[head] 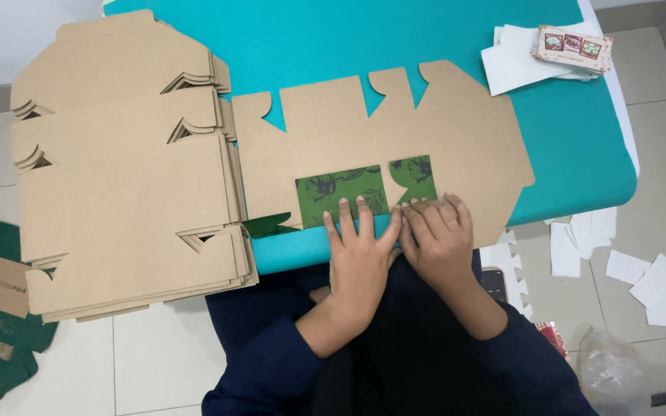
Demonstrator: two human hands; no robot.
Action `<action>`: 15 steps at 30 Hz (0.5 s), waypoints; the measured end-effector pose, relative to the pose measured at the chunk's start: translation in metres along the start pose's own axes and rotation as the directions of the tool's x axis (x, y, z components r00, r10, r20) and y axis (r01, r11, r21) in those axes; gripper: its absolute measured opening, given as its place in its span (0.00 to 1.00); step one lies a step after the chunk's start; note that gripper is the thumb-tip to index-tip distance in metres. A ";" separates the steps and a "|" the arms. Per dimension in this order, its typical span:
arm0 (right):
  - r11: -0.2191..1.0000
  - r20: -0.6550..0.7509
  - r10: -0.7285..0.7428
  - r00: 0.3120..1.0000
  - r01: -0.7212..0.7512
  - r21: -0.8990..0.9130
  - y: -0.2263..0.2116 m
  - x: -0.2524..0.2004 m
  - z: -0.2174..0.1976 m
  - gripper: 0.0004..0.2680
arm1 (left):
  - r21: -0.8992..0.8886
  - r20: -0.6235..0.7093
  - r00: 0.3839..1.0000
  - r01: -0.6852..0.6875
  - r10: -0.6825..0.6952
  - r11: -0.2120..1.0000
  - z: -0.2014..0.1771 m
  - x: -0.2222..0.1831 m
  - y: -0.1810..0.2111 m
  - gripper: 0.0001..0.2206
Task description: Assembling a cardboard box by folding pre-cut sheets and tucking in flaps.
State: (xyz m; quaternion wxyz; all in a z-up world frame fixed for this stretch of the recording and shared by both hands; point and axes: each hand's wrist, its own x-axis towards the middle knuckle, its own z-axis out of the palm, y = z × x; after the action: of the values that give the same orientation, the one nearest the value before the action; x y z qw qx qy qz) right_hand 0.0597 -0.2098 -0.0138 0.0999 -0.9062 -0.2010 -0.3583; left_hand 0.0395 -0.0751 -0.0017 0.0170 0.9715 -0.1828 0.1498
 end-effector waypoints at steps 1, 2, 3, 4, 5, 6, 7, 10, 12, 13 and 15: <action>1.000 0.003 0.000 1.000 0.000 0.003 0.004 -0.002 -0.002 0.04 | 0.000 0.003 1.000 0.002 -0.002 1.000 -0.002 0.000 0.001 0.34; 1.000 0.009 0.022 1.000 -0.022 0.013 0.007 -0.002 -0.004 0.03 | -0.008 0.007 1.000 0.006 -0.006 1.000 -0.004 0.001 0.001 0.34; 0.999 0.014 0.043 0.999 -0.044 0.023 0.010 -0.003 -0.005 0.03 | -0.015 0.010 1.000 0.010 -0.010 1.000 -0.006 0.001 0.000 0.34; 0.999 0.012 0.041 0.999 -0.041 0.026 0.010 -0.004 -0.005 0.03 | -0.012 0.009 1.000 0.013 -0.013 1.000 -0.006 0.001 0.000 0.34; 0.995 0.034 0.095 0.995 -0.095 0.011 0.009 -0.006 -0.004 0.03 | -0.015 0.002 1.000 0.014 -0.014 1.000 -0.005 0.000 0.000 0.34; 0.989 0.056 0.149 0.987 -0.149 -0.007 0.009 -0.008 -0.005 0.03 | -0.020 -0.005 1.000 0.014 -0.014 1.000 -0.005 -0.001 0.001 0.34; 0.989 0.054 0.147 0.988 -0.147 -0.005 0.008 -0.006 -0.009 0.03 | -0.019 -0.007 1.000 0.016 -0.016 1.000 -0.005 -0.001 0.000 0.34; 0.987 0.178 0.156 0.972 -0.161 0.014 0.006 -0.001 -0.033 0.10 | -0.013 -0.014 1.000 0.002 -0.002 1.000 -0.005 -0.002 0.000 0.34; 0.954 0.511 0.163 0.844 -0.266 0.136 0.012 0.009 -0.062 0.23 | -0.014 -0.002 1.000 0.003 -0.003 1.000 -0.006 -0.002 0.000 0.34; 0.954 0.511 0.165 0.843 -0.268 0.133 0.020 0.003 -0.065 0.23 | -0.016 -0.002 1.000 0.002 -0.002 1.000 -0.005 -0.003 0.000 0.34; 0.937 0.632 0.277 0.724 -0.348 -0.012 0.038 -0.007 -0.069 0.28 | -0.010 0.025 1.000 -0.002 0.002 1.000 -0.002 -0.003 -0.001 0.33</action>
State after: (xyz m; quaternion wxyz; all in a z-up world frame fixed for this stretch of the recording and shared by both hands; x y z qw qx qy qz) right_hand 0.0291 -0.2683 0.0300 0.1354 -0.9871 -0.0858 -0.0045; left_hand 0.0362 -0.0730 -0.0009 0.0195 0.9731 -0.1845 0.1368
